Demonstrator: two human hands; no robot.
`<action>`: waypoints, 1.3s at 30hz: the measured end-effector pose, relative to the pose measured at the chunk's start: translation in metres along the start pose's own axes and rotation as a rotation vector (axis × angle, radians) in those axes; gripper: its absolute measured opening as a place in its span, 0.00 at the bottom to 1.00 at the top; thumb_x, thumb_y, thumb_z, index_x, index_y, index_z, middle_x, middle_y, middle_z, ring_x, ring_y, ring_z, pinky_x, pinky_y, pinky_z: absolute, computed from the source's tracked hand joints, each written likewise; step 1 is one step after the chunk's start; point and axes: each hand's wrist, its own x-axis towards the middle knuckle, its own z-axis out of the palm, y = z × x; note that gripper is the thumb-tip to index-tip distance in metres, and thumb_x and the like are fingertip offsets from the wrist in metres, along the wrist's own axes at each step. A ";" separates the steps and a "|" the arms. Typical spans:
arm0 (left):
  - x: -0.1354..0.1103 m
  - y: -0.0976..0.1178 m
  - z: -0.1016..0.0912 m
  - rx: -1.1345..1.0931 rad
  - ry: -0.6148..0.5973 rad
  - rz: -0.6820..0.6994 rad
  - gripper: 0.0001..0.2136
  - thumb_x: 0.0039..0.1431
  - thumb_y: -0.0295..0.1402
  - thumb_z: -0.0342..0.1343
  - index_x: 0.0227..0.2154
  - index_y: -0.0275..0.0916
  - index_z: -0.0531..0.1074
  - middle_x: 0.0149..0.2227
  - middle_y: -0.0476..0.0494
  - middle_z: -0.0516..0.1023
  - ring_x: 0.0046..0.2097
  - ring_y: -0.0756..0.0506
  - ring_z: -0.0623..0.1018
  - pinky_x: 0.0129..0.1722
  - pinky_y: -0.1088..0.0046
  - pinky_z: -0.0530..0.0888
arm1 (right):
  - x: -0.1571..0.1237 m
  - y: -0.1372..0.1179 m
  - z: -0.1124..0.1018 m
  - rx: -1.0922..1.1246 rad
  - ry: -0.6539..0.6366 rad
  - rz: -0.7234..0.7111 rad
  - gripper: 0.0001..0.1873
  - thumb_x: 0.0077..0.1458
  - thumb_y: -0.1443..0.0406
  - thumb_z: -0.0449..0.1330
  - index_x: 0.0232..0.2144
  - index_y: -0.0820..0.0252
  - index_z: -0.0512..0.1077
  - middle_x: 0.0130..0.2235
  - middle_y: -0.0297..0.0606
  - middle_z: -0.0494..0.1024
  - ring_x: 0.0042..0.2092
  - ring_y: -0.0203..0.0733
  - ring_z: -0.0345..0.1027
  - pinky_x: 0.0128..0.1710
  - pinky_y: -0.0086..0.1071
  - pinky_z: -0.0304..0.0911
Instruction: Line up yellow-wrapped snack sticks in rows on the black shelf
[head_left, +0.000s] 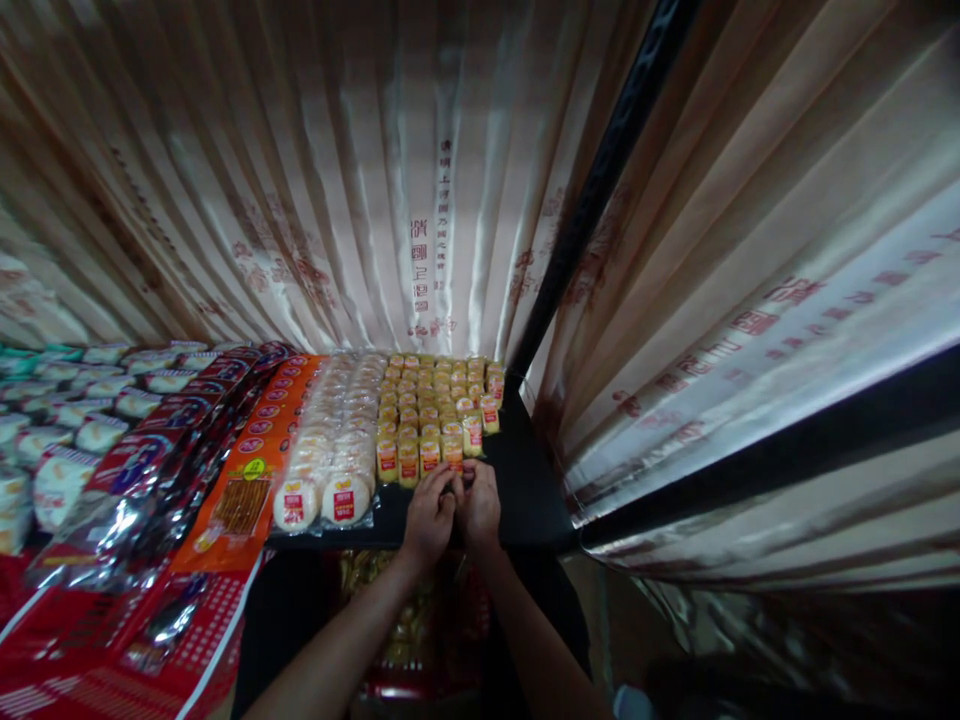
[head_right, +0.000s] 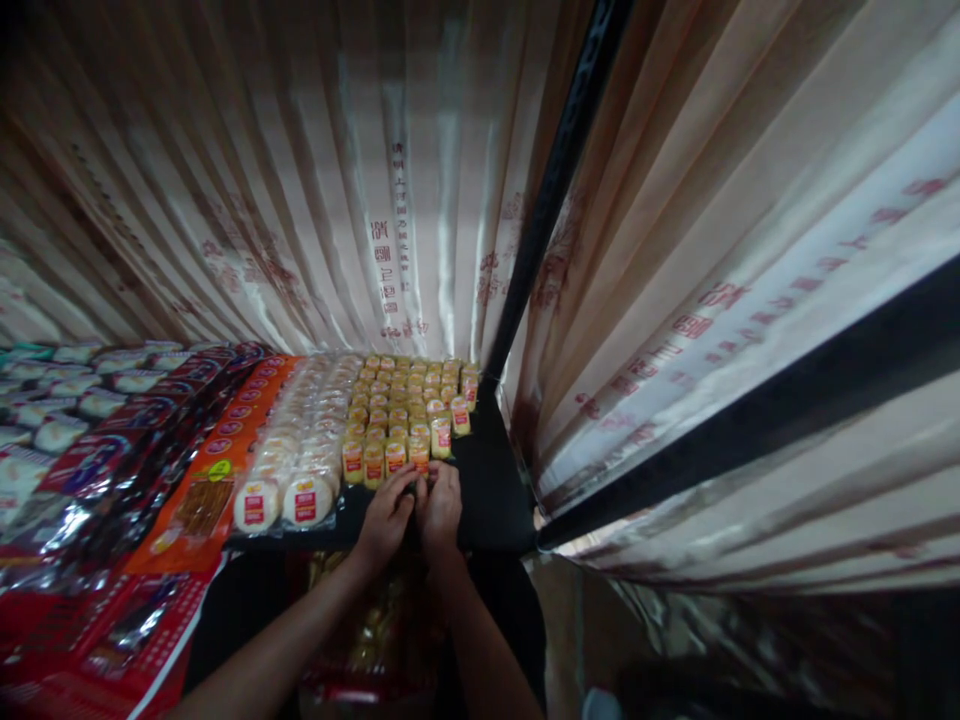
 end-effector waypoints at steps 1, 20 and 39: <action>0.001 -0.002 0.000 -0.006 -0.001 0.008 0.18 0.53 0.25 0.44 0.45 0.38 0.71 0.54 0.41 0.70 0.56 0.44 0.67 0.59 0.60 0.60 | 0.000 0.000 0.000 -0.014 0.017 -0.022 0.09 0.54 0.61 0.50 0.35 0.58 0.65 0.34 0.39 0.69 0.35 0.41 0.66 0.36 0.35 0.65; -0.035 -0.001 0.002 0.073 0.114 0.129 0.13 0.52 0.21 0.43 0.33 0.39 0.71 0.36 0.43 0.75 0.41 0.47 0.73 0.44 0.66 0.72 | -0.006 -0.002 -0.008 0.047 0.081 -0.108 0.09 0.57 0.61 0.49 0.33 0.59 0.66 0.37 0.42 0.68 0.43 0.44 0.63 0.44 0.40 0.63; -0.110 -0.094 -0.030 0.576 -0.166 -0.415 0.24 0.47 0.21 0.47 0.50 0.30 0.67 0.55 0.31 0.67 0.59 0.39 0.63 0.58 0.62 0.60 | -0.144 0.022 0.029 -0.130 -0.722 -0.108 0.19 0.52 0.73 0.49 0.45 0.61 0.69 0.45 0.47 0.74 0.47 0.46 0.68 0.48 0.40 0.62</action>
